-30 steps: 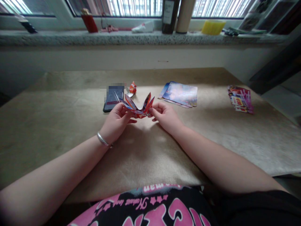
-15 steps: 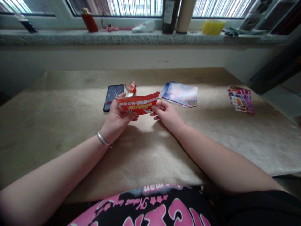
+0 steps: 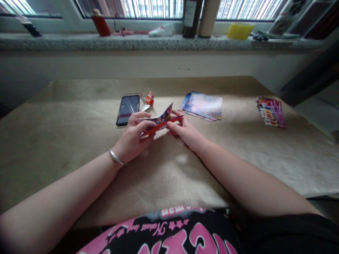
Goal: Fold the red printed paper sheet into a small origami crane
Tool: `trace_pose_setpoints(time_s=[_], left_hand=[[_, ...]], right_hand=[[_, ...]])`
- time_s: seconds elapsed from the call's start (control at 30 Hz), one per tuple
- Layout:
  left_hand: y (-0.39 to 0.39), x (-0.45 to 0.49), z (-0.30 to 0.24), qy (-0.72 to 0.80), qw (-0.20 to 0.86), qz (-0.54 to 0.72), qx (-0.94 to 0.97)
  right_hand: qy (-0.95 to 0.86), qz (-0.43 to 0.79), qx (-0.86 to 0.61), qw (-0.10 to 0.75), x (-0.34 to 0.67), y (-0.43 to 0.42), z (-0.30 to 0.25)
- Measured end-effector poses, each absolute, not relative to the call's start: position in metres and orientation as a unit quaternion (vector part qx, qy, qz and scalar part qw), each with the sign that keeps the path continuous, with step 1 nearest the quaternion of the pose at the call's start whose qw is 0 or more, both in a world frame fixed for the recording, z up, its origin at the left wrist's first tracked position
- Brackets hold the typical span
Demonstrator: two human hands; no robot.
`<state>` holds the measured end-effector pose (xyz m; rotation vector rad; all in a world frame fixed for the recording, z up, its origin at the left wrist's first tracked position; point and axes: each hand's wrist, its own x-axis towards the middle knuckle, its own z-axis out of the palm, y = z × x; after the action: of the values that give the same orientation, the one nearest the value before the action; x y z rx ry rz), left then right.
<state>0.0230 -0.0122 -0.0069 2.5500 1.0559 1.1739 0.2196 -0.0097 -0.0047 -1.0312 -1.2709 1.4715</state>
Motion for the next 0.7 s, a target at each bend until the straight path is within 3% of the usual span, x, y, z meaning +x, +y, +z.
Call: trace_pose_setpoints(time_s=[0.3, 0.7], left_hand=[[-0.0136, 0.0274, -0.0126, 0.289, 0.149, 0.418, 0.848], [-0.0170, 0.0283, -0.0139, 0.287, 0.130, 0.371, 0.874]], right_hand=[[-0.472, 0.614, -0.413, 0.479, 0.2170, -0.0082, -0.0068], [-0.498, 0.600, -0.397, 0.484, 0.2168, -0.0095, -0.0068]])
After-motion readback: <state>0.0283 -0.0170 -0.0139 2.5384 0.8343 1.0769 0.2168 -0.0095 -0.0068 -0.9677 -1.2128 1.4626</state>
